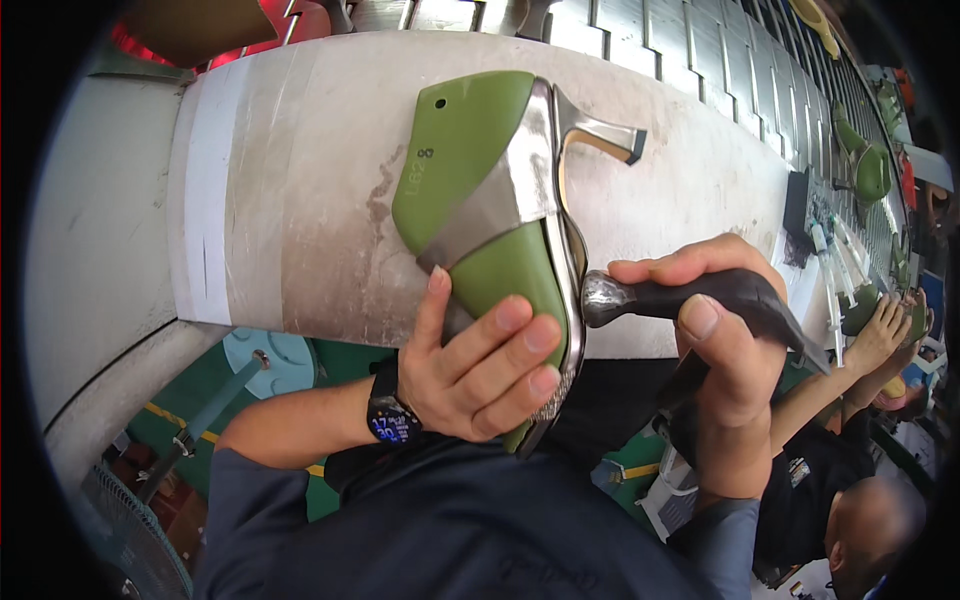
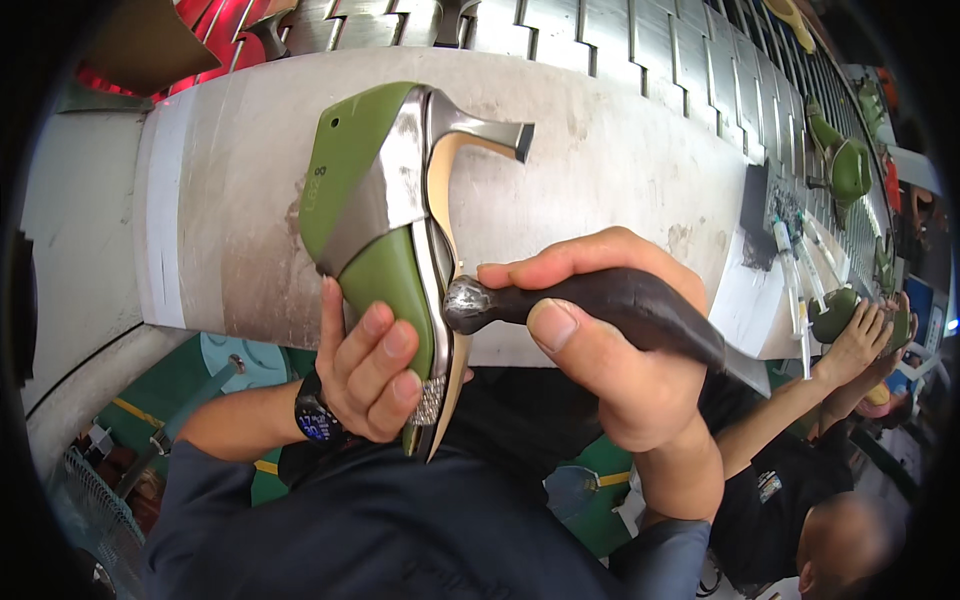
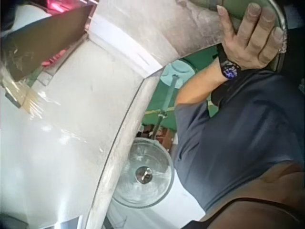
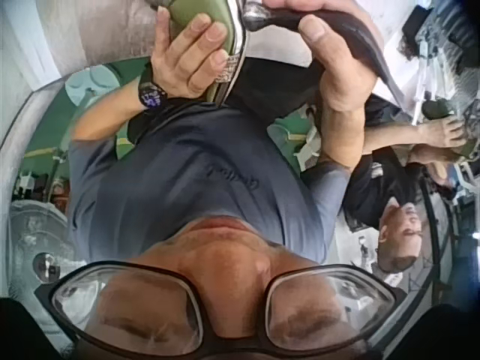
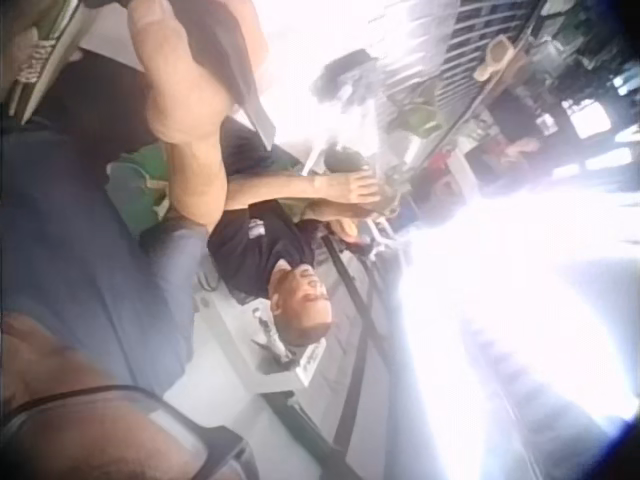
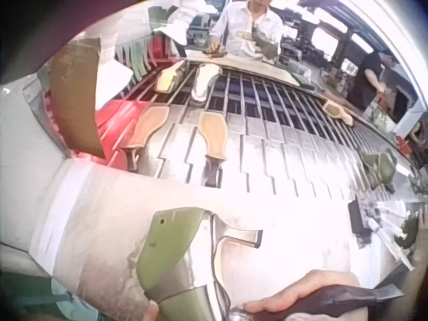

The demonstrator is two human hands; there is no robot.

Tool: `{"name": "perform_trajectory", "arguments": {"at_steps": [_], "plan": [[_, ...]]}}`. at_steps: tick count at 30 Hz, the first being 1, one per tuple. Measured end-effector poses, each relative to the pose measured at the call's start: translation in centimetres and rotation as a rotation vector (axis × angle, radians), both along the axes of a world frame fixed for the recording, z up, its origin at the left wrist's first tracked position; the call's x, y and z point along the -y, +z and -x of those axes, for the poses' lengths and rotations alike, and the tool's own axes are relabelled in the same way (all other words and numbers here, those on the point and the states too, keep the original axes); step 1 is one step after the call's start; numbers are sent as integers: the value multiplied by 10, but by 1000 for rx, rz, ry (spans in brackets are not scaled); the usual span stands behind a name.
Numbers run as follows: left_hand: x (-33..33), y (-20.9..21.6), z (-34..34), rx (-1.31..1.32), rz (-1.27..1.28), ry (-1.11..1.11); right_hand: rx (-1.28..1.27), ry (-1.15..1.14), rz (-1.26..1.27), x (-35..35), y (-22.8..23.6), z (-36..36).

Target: The person assembles high-heeled shoes by taking shoe lasts and soles from a conveyor track, pressing the soles onto the shoe uppers by hand, and securing the edges using a hammer.

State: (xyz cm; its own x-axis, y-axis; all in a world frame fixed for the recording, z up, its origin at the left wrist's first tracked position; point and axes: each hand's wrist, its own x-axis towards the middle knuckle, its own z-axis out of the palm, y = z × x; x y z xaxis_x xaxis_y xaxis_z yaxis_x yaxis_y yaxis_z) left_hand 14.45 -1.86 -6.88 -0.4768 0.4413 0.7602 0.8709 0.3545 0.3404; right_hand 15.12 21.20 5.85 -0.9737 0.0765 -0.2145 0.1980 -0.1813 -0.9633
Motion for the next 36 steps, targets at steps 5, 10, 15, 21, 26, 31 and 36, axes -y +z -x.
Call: {"name": "perform_trajectory", "arguments": {"at_steps": [5, 10, 15, 21, 26, 31, 36], "plan": [[5, 4, -1, 55, 30, -59, 70, 6, -33, 0, 1, 31], [4, 5, -5, 85, 28, -71, 131, -60, -42, 5, -1, 41], [3, 5, -5, 70, 22, -67, 184, -107, -149, 10, 2, 59], [9, 4, -2, 56, 50, -75, 250, 172, -365, 3, 21, 92], [3, 0, 3, -16, 64, -76, 274, 332, -321, -15, 23, 72], [-1, 1, 7, -50, 30, -7, 110, 138, -246, 9, 33, 10], [-2, 7, 12, -80, 32, -21, -335, 326, -372, 36, 16, -64]]}}
